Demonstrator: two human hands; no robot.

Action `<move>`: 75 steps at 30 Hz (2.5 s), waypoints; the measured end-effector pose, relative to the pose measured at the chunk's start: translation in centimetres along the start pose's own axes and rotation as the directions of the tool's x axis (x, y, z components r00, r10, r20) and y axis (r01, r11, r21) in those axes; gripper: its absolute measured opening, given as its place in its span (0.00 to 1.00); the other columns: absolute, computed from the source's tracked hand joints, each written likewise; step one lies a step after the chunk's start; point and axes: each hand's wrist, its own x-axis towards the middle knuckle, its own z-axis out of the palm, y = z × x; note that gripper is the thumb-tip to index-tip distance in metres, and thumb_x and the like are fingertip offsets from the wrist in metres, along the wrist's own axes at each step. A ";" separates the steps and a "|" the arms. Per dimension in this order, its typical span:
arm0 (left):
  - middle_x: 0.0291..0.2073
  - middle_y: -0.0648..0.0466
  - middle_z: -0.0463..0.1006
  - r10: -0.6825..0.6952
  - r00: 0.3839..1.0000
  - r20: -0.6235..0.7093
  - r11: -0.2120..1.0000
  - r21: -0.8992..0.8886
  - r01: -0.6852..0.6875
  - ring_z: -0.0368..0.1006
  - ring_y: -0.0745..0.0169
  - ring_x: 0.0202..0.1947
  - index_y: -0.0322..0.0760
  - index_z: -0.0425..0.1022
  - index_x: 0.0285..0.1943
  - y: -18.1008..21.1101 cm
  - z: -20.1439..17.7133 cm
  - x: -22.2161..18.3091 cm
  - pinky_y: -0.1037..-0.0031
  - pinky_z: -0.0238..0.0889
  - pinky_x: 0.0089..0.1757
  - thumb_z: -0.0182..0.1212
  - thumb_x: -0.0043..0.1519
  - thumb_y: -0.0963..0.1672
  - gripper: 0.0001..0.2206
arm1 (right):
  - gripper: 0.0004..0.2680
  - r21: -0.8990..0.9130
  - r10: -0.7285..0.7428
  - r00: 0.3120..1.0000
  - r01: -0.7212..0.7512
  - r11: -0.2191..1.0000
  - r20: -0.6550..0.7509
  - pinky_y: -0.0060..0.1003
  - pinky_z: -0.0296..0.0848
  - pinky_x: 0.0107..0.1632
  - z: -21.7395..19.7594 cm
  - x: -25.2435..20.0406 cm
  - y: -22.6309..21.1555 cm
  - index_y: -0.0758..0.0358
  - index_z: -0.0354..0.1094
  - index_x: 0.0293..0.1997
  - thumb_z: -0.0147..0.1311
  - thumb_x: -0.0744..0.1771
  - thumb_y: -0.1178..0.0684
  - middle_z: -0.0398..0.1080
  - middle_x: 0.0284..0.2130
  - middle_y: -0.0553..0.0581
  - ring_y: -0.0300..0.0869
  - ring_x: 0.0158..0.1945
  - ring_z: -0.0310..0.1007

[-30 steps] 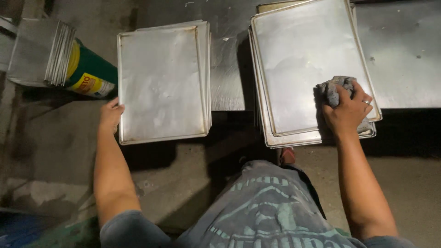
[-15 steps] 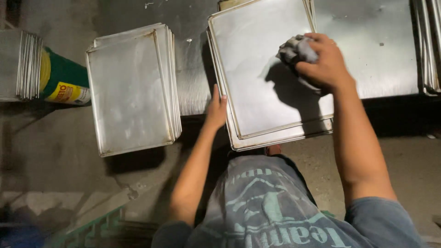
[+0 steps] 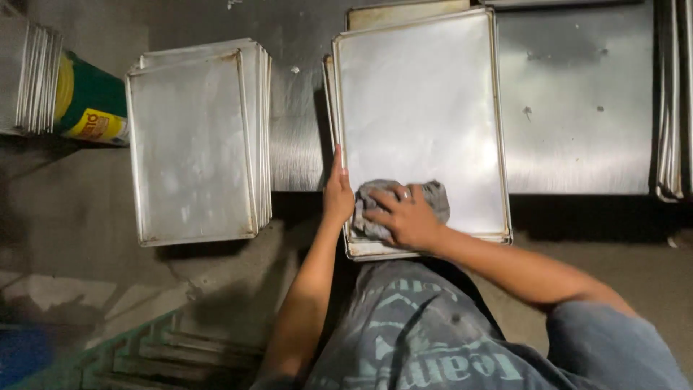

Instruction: Wiping down and stacking metal baking trays in a bakery.

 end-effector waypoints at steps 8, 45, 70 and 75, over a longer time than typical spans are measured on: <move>0.75 0.49 0.60 -0.131 0.989 0.070 0.991 -0.009 0.131 0.61 0.40 0.70 0.53 0.50 0.80 2.5 -1.4 -0.4 0.62 0.58 0.62 0.40 0.71 0.43 0.25 | 0.17 -0.181 0.086 0.943 -0.151 0.972 -0.321 0.65 0.57 0.56 1.4 23.4 18.1 0.44 0.75 0.53 0.68 0.60 0.42 0.61 0.64 0.58 0.62 0.61 0.58; 0.72 0.46 0.66 -0.076 0.996 -0.035 0.997 0.009 0.077 0.65 0.48 0.70 0.45 0.58 0.78 1.2 -0.5 -0.1 0.67 0.60 0.62 0.41 0.73 0.44 0.22 | 0.20 0.037 0.033 0.991 -0.028 0.999 -0.127 0.66 0.58 0.55 -1.1 0.9 4.7 0.45 0.73 0.54 0.63 0.59 0.39 0.62 0.63 0.58 0.59 0.61 0.62; 0.60 0.42 0.76 -0.150 0.986 -0.077 0.956 0.243 0.164 0.75 0.36 0.53 0.63 0.56 0.77 2.7 -0.6 -0.1 0.57 0.69 0.48 0.44 0.72 0.44 0.24 | 0.19 -0.006 0.391 0.867 -0.413 0.911 -0.308 0.60 0.61 0.53 -4.7 -2.6 14.5 0.46 0.76 0.49 0.68 0.55 0.46 0.63 0.65 0.54 0.63 0.59 0.62; 0.57 0.41 0.77 -0.194 0.979 -0.054 0.946 0.252 0.202 0.76 0.34 0.51 0.64 0.55 0.78 2.9 -0.8 -0.1 0.55 0.68 0.48 0.45 0.71 0.44 0.25 | 0.22 0.030 0.402 0.887 -0.406 0.913 -0.227 0.59 0.61 0.53 -4.8 -11.6 3.3 0.44 0.75 0.50 0.68 0.53 0.48 0.63 0.64 0.55 0.58 0.56 0.64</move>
